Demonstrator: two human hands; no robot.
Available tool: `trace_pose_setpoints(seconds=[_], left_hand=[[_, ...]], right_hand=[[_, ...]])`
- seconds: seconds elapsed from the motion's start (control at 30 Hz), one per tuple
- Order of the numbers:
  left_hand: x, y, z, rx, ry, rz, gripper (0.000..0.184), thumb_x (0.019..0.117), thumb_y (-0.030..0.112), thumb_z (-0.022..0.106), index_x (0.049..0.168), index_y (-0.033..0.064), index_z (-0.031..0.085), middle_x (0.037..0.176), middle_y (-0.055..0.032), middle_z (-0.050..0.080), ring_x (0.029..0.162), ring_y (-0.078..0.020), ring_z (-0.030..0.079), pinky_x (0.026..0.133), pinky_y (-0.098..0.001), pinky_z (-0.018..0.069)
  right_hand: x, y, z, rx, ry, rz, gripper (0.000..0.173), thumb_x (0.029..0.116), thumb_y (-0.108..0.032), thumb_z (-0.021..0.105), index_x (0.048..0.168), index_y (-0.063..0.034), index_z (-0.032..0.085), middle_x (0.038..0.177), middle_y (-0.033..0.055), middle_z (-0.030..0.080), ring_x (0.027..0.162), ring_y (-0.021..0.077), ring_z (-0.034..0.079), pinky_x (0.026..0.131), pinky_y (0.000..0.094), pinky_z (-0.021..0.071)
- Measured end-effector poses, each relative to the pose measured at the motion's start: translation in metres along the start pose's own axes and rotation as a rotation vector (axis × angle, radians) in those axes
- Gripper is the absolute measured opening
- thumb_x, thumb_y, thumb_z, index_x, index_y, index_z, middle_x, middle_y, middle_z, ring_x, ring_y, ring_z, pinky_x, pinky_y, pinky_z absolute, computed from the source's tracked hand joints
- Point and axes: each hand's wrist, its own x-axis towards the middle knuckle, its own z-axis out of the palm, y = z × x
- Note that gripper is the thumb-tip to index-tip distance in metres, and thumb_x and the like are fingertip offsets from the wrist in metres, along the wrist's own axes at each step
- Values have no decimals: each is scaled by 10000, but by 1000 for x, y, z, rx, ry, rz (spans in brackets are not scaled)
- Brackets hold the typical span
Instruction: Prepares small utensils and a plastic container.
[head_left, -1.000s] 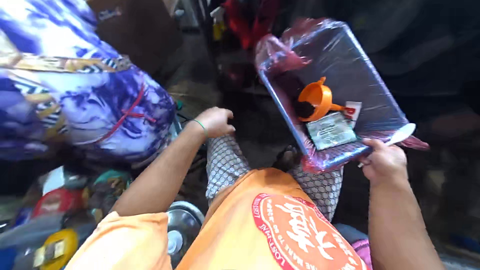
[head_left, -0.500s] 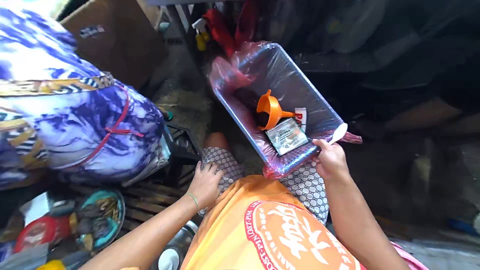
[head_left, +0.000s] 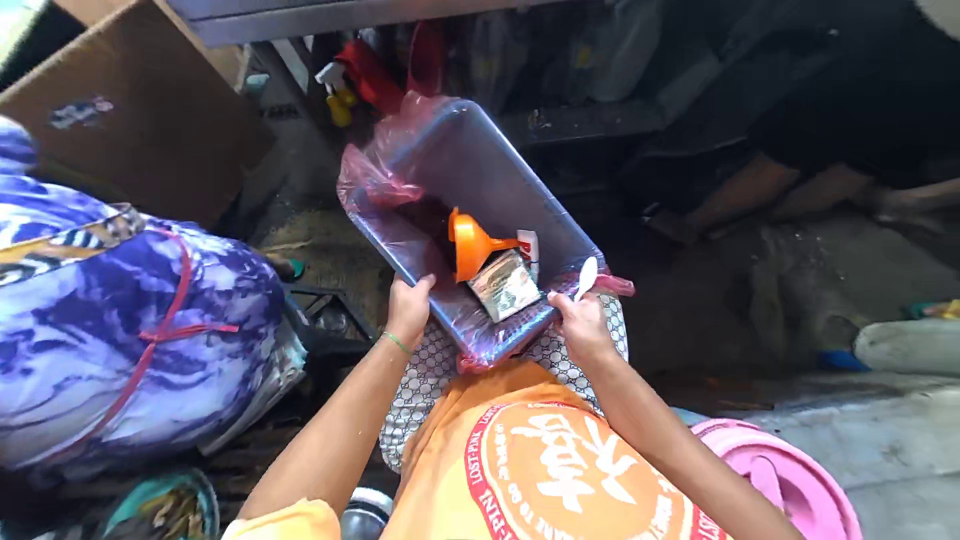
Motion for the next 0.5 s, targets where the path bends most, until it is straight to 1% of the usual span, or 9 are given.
trace_pose_setpoints(seconds=[0.07,0.13,0.2,0.23,0.27,0.33,0.43,0.47,0.5], left_hand=[[10,-2,-4,27,16,-32,396,971,35,597,1356,-3,514,1148,-167,669,993,-237,688,833,-428,597],[17,-1,-19,84,-21,-87,370,965,33,594,1326,-7,521,1097,-160,676,943,-227,693,798,-417,599],[20,-3,-31,149,-69,-105,332,952,27,599,1276,-10,538,1037,-144,677,896,-209,691,777,-400,595],[21,-6,-33,185,-100,-99,325,948,27,606,1265,-12,546,1022,-141,680,881,-204,693,769,-396,597],[23,-9,-33,220,-134,-88,327,940,28,609,1259,-14,553,1013,-138,683,870,-198,696,766,-391,598],[22,-15,-28,281,-195,-79,368,924,38,619,1283,-10,555,1038,-141,688,882,-195,703,785,-388,602],[19,-27,-19,378,-250,-91,368,901,54,626,1261,-8,578,1046,-147,688,914,-199,701,808,-401,594],[17,-30,-17,412,-260,-86,346,893,57,632,1230,-8,593,1029,-143,690,908,-196,701,805,-403,594],[15,-31,-18,442,-267,-84,327,892,61,631,1210,-9,604,1014,-134,690,904,-189,696,806,-401,588]], right_hand=[[-3,-3,-20,-191,-180,72,237,998,-183,653,1094,16,566,785,62,624,565,114,544,492,270,444],[-8,-14,-52,-413,-465,150,292,1036,-278,603,1118,1,627,841,43,704,576,80,565,526,257,466],[-13,-30,-83,-576,-722,192,308,1044,-286,560,1149,-21,675,875,23,734,551,49,539,533,241,463],[-15,-40,-94,-627,-770,186,294,1040,-267,565,1158,-30,691,870,16,740,541,44,534,531,238,458],[-15,-50,-101,-661,-745,152,272,1033,-253,582,1141,-34,703,855,12,733,537,42,529,526,238,457],[-9,-62,-103,-732,-545,21,285,1011,-275,618,1139,-33,700,860,36,701,591,82,554,567,292,490],[10,-50,-82,-899,-307,-20,532,996,-415,642,1406,-82,579,1087,148,700,910,272,679,835,510,559],[12,-44,-72,-963,-300,-31,553,1011,-400,618,1470,-106,528,1139,157,693,992,297,680,902,537,547],[11,-37,-63,-1036,-294,-63,504,1028,-341,589,1468,-103,531,1160,160,684,1043,310,669,946,545,528]])
